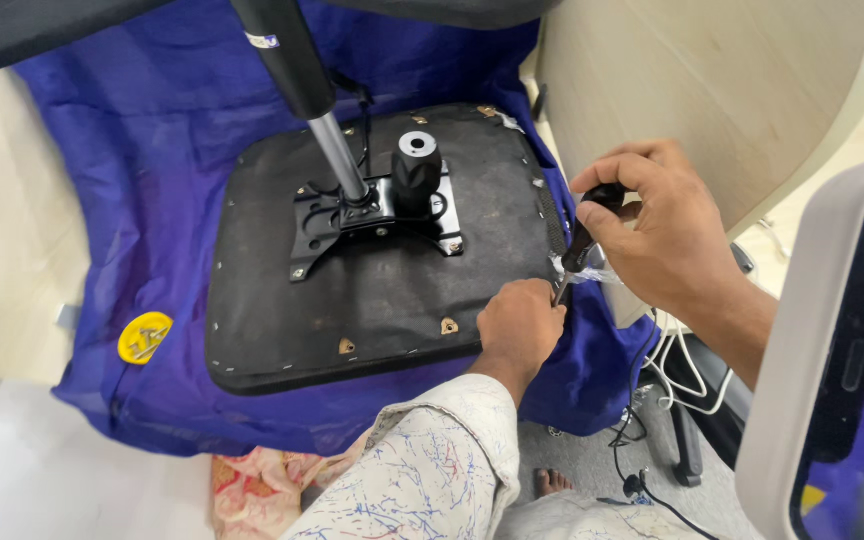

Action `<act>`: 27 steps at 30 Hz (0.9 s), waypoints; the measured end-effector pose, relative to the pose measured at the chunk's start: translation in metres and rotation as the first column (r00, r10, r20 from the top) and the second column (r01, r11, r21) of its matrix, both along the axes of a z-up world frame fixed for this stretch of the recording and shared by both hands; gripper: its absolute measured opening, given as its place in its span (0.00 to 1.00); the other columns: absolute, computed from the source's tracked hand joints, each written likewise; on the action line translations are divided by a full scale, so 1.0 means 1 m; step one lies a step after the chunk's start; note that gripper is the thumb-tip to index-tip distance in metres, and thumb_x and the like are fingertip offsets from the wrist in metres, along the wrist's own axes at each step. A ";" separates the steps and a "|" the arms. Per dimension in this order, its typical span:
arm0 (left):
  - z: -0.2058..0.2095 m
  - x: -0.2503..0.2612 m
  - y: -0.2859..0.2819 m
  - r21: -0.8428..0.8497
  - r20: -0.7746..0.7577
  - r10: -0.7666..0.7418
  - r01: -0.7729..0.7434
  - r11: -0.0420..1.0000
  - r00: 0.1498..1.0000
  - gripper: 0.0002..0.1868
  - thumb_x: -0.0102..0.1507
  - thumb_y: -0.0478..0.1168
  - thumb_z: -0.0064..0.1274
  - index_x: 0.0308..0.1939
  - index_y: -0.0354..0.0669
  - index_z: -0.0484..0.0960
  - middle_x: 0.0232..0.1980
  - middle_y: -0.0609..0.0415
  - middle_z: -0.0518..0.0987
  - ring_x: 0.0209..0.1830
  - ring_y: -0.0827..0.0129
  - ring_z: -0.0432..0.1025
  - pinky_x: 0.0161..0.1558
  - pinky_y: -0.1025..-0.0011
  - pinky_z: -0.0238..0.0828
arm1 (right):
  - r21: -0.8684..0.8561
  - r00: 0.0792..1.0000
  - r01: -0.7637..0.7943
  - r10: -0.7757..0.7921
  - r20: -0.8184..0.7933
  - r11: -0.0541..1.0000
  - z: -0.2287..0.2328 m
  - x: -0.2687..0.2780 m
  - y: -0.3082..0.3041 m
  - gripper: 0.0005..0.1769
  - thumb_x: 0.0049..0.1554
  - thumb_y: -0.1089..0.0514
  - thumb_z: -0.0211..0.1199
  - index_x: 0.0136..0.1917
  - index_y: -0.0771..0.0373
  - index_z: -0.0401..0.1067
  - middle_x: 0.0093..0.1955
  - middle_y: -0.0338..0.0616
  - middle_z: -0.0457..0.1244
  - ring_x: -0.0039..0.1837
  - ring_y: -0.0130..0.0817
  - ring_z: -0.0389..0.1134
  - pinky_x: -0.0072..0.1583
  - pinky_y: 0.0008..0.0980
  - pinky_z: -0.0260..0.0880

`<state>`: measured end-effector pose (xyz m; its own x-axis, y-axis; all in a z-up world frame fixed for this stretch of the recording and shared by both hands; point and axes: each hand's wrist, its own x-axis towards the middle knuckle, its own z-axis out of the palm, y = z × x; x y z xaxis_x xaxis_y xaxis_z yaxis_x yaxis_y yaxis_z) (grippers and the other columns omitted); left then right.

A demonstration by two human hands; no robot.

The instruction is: The person uses a screwdriver to tighten screws on the underside of an office chair base, securing the metal mounting plate to the chair seat. The person works methodically around the base, tightening multiple screws.

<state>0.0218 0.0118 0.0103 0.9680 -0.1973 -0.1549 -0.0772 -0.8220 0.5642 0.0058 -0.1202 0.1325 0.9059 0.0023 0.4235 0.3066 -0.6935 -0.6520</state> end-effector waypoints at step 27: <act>-0.033 0.015 0.020 -0.206 0.144 -0.196 0.223 0.953 0.970 0.03 0.60 0.38 0.60 0.37 0.49 0.86 0.48 0.52 0.78 0.50 0.56 0.77 0.53 0.60 0.74 | 0.143 0.979 0.198 -0.189 -0.073 0.970 -0.012 -0.027 0.017 0.10 0.62 0.65 0.64 0.58 0.63 0.74 0.50 0.42 0.69 0.49 0.22 0.69 0.51 0.22 0.71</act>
<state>0.0368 0.0320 -0.0226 0.9100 -0.4135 0.0303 -0.3129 -0.6369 0.7046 -0.0213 -0.1035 0.1206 0.9061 -0.2346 0.3521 0.1344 -0.6294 -0.7653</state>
